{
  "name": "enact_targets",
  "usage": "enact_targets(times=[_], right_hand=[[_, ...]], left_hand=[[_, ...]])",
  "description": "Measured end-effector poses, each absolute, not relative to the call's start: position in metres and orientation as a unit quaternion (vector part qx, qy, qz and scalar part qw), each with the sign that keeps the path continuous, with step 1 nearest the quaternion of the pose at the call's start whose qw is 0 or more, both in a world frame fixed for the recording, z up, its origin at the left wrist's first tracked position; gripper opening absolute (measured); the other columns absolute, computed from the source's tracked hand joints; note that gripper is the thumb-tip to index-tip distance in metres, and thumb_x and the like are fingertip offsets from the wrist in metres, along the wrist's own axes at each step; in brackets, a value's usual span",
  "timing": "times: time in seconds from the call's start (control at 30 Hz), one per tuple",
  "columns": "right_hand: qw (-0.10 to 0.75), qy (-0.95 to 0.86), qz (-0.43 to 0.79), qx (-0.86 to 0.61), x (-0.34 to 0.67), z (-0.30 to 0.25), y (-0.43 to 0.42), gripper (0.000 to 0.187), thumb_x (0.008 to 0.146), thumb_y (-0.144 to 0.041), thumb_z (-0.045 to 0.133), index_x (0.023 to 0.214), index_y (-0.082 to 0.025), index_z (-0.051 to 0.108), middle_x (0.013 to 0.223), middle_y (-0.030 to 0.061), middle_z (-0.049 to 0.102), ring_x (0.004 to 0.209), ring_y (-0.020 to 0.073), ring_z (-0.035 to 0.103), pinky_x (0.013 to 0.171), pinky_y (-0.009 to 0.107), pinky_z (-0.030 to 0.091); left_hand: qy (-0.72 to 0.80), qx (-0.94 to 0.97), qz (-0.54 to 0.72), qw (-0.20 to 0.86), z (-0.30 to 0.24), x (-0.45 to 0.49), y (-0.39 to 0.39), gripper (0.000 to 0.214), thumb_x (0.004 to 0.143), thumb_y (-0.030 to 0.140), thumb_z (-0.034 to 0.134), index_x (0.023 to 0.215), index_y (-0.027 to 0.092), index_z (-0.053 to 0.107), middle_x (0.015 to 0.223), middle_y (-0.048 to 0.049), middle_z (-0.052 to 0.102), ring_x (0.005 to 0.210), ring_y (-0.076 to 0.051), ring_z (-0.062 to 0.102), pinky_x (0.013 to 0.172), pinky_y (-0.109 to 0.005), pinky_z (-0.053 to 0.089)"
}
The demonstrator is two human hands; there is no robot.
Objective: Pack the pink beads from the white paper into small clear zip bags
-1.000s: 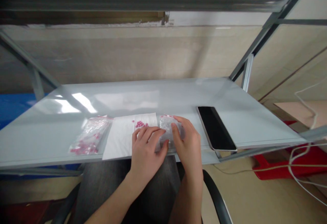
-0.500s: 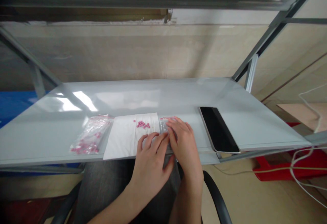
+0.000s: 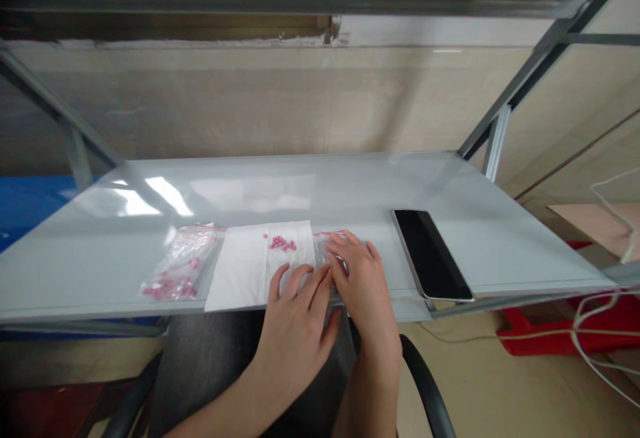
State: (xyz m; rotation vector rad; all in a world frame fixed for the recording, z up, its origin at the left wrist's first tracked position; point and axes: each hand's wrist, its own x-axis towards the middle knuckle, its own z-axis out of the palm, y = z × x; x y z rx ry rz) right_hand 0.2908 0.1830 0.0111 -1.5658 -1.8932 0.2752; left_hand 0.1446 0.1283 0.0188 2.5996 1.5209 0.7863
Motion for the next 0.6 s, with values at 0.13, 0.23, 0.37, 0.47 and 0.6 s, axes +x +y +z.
enact_targets(times=[0.13,0.23,0.37,0.47,0.6], right_hand=[[0.321,-0.726,0.096,-0.601,0.2907,0.0108,0.1840,0.031,0.092,-0.024,0.050,0.108,-0.023,0.076,0.126,0.0068,0.074,0.132,0.0336,0.059,0.108,0.064,0.041],[0.316,-0.726,0.086,-0.604,0.2921,0.0095,0.1847,0.030,0.091,-0.024,0.051,0.107,-0.025,0.076,0.126,0.0061,0.074,0.132,0.0342,0.058,0.108,0.066,0.040],[0.322,-0.735,0.078,-0.592,0.2952,0.0065,0.1861,0.028,0.091,-0.024,0.051,0.106,-0.025,0.075,0.127,0.0054,0.074,0.134,0.0325,0.056,0.111,0.062,0.040],[0.321,-0.741,0.065,-0.586,0.2957,0.0055,0.1855,0.029,0.092,-0.023,0.049,0.109,-0.024,0.073,0.134,0.0075,0.069,0.136,0.0316,0.053,0.112,0.060,0.041],[0.288,-0.736,0.042,-0.611,0.2922,0.0060,0.1816,0.030,0.093,-0.023,0.047,0.113,-0.022,0.070,0.148,0.0112,0.057,0.141,0.0360,0.047,0.109,0.063,0.041]], left_hand=[[0.481,0.844,0.237,-0.019,0.0192,0.1432,0.1272,0.047,0.094,0.030,0.061,0.137,0.011,0.058,0.135,-0.0077,0.067,0.122,-0.030,0.056,0.113,-0.058,0.038],[0.473,0.849,0.229,-0.049,0.0171,0.1419,0.1261,0.045,0.095,0.028,0.058,0.137,0.011,0.058,0.137,-0.0077,0.067,0.121,-0.029,0.057,0.111,-0.057,0.040],[0.470,0.852,0.217,-0.081,0.0141,0.1413,0.1250,0.044,0.097,0.026,0.054,0.137,0.010,0.058,0.138,-0.0079,0.066,0.121,-0.029,0.057,0.110,-0.058,0.040],[0.471,0.852,0.211,-0.092,0.0138,0.1418,0.1241,0.043,0.097,0.023,0.053,0.137,0.010,0.058,0.138,-0.0078,0.066,0.122,-0.028,0.057,0.110,-0.057,0.041],[0.472,0.851,0.209,-0.095,0.0155,0.1425,0.1234,0.043,0.097,0.023,0.054,0.138,0.010,0.058,0.138,-0.0078,0.067,0.122,-0.028,0.057,0.110,-0.056,0.042]])
